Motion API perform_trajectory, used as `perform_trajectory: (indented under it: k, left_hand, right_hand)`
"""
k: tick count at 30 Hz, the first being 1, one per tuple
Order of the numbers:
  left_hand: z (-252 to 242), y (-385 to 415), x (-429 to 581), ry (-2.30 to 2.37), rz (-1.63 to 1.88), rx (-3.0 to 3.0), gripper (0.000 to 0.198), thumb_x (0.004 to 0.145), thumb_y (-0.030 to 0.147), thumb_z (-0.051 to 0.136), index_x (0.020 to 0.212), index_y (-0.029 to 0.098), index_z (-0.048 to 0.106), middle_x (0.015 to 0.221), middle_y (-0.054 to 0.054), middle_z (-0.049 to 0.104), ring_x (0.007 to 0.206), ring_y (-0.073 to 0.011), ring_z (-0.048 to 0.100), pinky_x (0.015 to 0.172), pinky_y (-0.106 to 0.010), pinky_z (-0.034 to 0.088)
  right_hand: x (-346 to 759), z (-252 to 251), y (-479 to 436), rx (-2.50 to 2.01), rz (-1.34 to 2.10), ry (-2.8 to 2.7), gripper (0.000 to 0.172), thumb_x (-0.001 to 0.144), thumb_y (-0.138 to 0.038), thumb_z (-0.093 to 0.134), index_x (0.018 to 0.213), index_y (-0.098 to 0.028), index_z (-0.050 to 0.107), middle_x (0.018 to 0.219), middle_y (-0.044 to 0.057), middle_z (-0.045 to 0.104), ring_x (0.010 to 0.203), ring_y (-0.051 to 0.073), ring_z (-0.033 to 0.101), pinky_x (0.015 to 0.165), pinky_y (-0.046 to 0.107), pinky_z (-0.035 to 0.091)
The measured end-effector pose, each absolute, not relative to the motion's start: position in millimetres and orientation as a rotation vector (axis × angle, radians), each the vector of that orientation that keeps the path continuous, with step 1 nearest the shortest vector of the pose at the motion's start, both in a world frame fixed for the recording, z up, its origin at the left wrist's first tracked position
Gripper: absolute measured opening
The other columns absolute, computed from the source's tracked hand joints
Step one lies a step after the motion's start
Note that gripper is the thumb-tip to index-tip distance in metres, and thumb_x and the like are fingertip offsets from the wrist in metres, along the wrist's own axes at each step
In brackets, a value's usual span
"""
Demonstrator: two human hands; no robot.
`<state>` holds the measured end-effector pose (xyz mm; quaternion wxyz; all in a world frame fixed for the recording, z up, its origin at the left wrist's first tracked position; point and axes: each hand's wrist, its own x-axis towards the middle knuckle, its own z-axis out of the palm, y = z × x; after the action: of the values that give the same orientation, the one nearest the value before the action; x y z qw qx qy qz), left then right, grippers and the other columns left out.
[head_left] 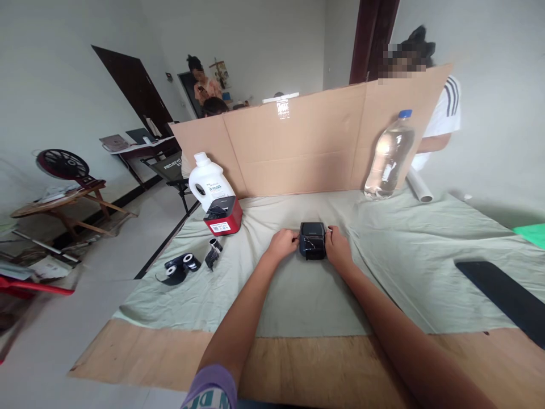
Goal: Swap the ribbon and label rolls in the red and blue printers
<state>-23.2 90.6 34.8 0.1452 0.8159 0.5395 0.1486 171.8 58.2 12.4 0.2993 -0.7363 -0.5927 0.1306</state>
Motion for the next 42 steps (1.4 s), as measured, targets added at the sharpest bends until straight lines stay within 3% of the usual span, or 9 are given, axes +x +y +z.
perform_trajectory:
  k: [9, 22, 27, 34, 38, 42]
  left_hand:
    - [42, 83, -16, 1.633, 0.131, 2.614, 0.032, 0.091, 0.019, 0.046, 0.110, 0.017, 0.072, 0.103, -0.018, 0.075, 0.100, -0.0302, 0.070, 0.085, -0.035, 0.050]
    - [41, 83, -16, 1.625, 0.151, 2.612, 0.033, 0.092, 0.019, 0.047, 0.111, 0.018, 0.073, 0.103, -0.018, 0.075, 0.101, -0.0302, 0.070, 0.086, -0.035, 0.050]
    - [37, 86, -21, 1.616, 0.255, 2.550, 0.029, 0.089, 0.021, 0.052, 0.104, 0.020, 0.077, 0.100, -0.016, 0.076, 0.096, -0.0290, 0.071, 0.083, -0.033, 0.050]
    - [20, 95, -30, 1.497, 0.765, 2.217, 0.040, 0.089, 0.017, 0.050, 0.120, 0.023, 0.074, 0.102, -0.003, 0.078, 0.087, -0.0166, 0.068, 0.079, -0.024, 0.049]
    - [10, 98, -27, 1.326, 0.944, 2.112, 0.042, 0.085, 0.012, 0.049, 0.118, 0.018, 0.075, 0.088, -0.001, 0.075, 0.076, -0.0126, 0.063, 0.077, -0.021, 0.049]
    - [6, 103, -23, 1.287, 1.041, 2.068, 0.048, 0.086, 0.012, 0.048, 0.129, 0.018, 0.069, 0.086, 0.000, 0.072, 0.075, -0.0113, 0.061, 0.078, -0.021, 0.049]
  right_hand:
    - [172, 10, 58, -1.952, 0.327, -1.587, 0.047, 0.105, -0.034, 0.024, 0.134, -0.014, 0.055, 0.105, 0.016, 0.072, 0.096, 0.028, 0.066, 0.080, 0.033, 0.041]
    - [174, 9, 59, -1.933, 0.327, -1.593, 0.047, 0.104, -0.033, 0.026, 0.133, -0.014, 0.057, 0.108, 0.015, 0.072, 0.100, 0.027, 0.065, 0.085, 0.033, 0.042]
    - [174, 9, 59, -1.939, 0.348, -1.587, 0.047, 0.104, -0.033, 0.026, 0.132, -0.014, 0.058, 0.105, 0.014, 0.072, 0.097, 0.026, 0.065, 0.084, 0.033, 0.043]
    - [175, 8, 60, -1.908, 0.396, -1.557, 0.045, 0.102, -0.032, 0.030, 0.135, -0.014, 0.055, 0.106, 0.015, 0.072, 0.099, 0.027, 0.064, 0.084, 0.034, 0.043]
    - [176, 8, 60, -1.898, 0.421, -1.569, 0.045, 0.103, -0.032, 0.030, 0.135, -0.015, 0.055, 0.107, 0.015, 0.072, 0.101, 0.028, 0.065, 0.085, 0.034, 0.044]
    - [175, 10, 58, -1.892, 0.408, -1.584, 0.044, 0.103, -0.032, 0.030, 0.135, -0.015, 0.055, 0.107, 0.015, 0.073, 0.102, 0.028, 0.065, 0.085, 0.034, 0.044]
